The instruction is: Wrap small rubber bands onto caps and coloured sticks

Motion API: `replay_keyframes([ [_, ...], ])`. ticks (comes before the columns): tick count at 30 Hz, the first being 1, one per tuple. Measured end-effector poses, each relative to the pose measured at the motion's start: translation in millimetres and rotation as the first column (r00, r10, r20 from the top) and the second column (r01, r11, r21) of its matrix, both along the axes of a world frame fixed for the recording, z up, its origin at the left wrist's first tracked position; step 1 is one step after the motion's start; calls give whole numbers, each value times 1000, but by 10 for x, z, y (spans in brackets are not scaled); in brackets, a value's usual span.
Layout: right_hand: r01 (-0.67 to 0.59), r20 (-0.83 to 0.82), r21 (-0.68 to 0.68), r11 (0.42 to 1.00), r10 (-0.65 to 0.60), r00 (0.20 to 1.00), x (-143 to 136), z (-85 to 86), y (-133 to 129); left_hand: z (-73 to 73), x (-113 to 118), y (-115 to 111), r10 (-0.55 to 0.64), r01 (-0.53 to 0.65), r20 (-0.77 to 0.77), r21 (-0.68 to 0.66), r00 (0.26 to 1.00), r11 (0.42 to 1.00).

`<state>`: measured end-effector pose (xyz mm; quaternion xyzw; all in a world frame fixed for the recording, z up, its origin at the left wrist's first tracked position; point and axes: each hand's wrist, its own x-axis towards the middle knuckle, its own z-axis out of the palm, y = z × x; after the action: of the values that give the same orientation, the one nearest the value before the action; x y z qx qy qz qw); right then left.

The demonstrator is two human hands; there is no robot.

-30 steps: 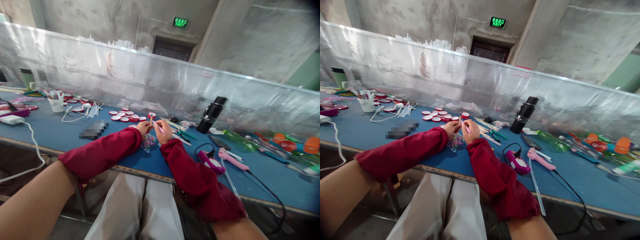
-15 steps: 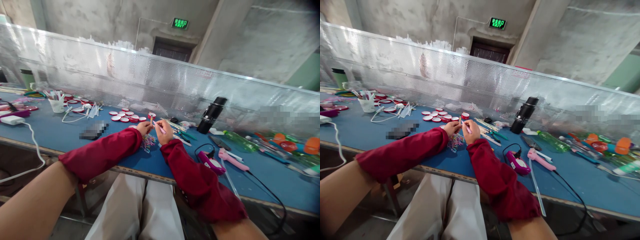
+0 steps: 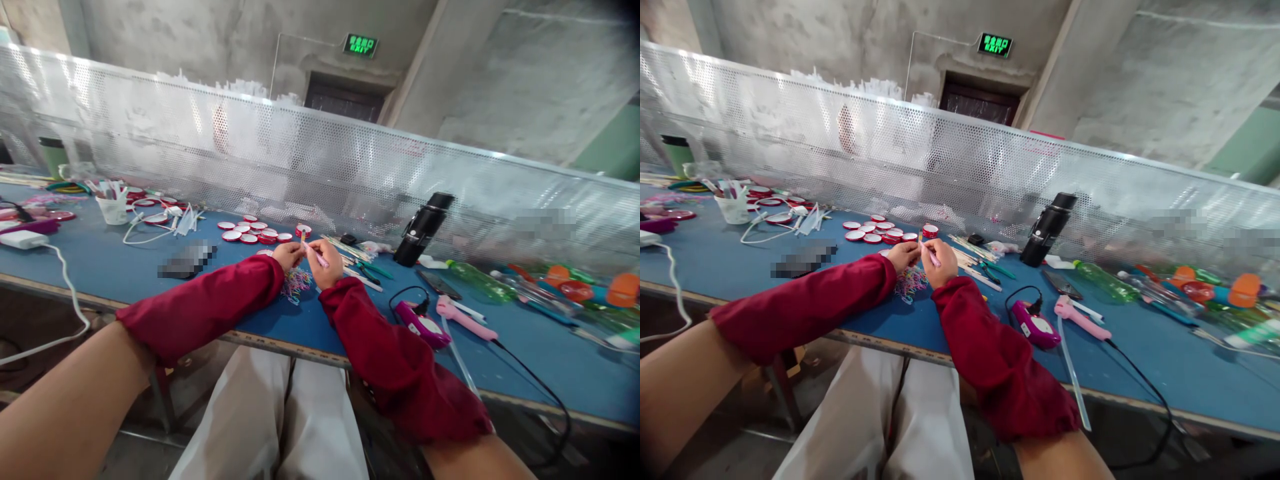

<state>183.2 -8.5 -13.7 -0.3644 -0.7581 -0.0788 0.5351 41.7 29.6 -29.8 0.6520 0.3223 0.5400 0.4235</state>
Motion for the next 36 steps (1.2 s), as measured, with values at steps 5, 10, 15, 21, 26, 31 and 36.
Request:
replay_keyframes([
  [5, 23, -27, 5, 1000, -23, 999, 15, -1, 12, 5, -5, 5, 2, -2, -13, -28, 1000, 1000],
  [10, 4, 12, 0, 1000, -4, 1000, 10, 16, 3, 12, 0, -17, -4, 4, 5, -6, 1000, 1000],
  [15, 27, -11, -4, 1000, -27, 1000, 15, 22, -3, 11, -6, -8, 1, -1, -8, -30, 1000, 1000],
  [21, 8, 12, 14, 1000, -8, 1000, -6, 19, -7, 0, 1, -5, -7, 7, 3, 3, 1000, 1000],
  [26, 31, -34, 11, 999, -31, 999, 16, 7, 16, 8, -7, -8, 14, -15, -32, -18, 999, 1000],
  [31, 1, -3, 8, 1000, -1, 1000, 2, 9, 10, -7, -7, -4, -16, 16, 1, 8, 1000, 1000],
  [36, 29, -32, 14, 999, -29, 999, 24, 12, 22, -21, -5, 27, -12, 11, -7, -19, 1000, 1000],
])
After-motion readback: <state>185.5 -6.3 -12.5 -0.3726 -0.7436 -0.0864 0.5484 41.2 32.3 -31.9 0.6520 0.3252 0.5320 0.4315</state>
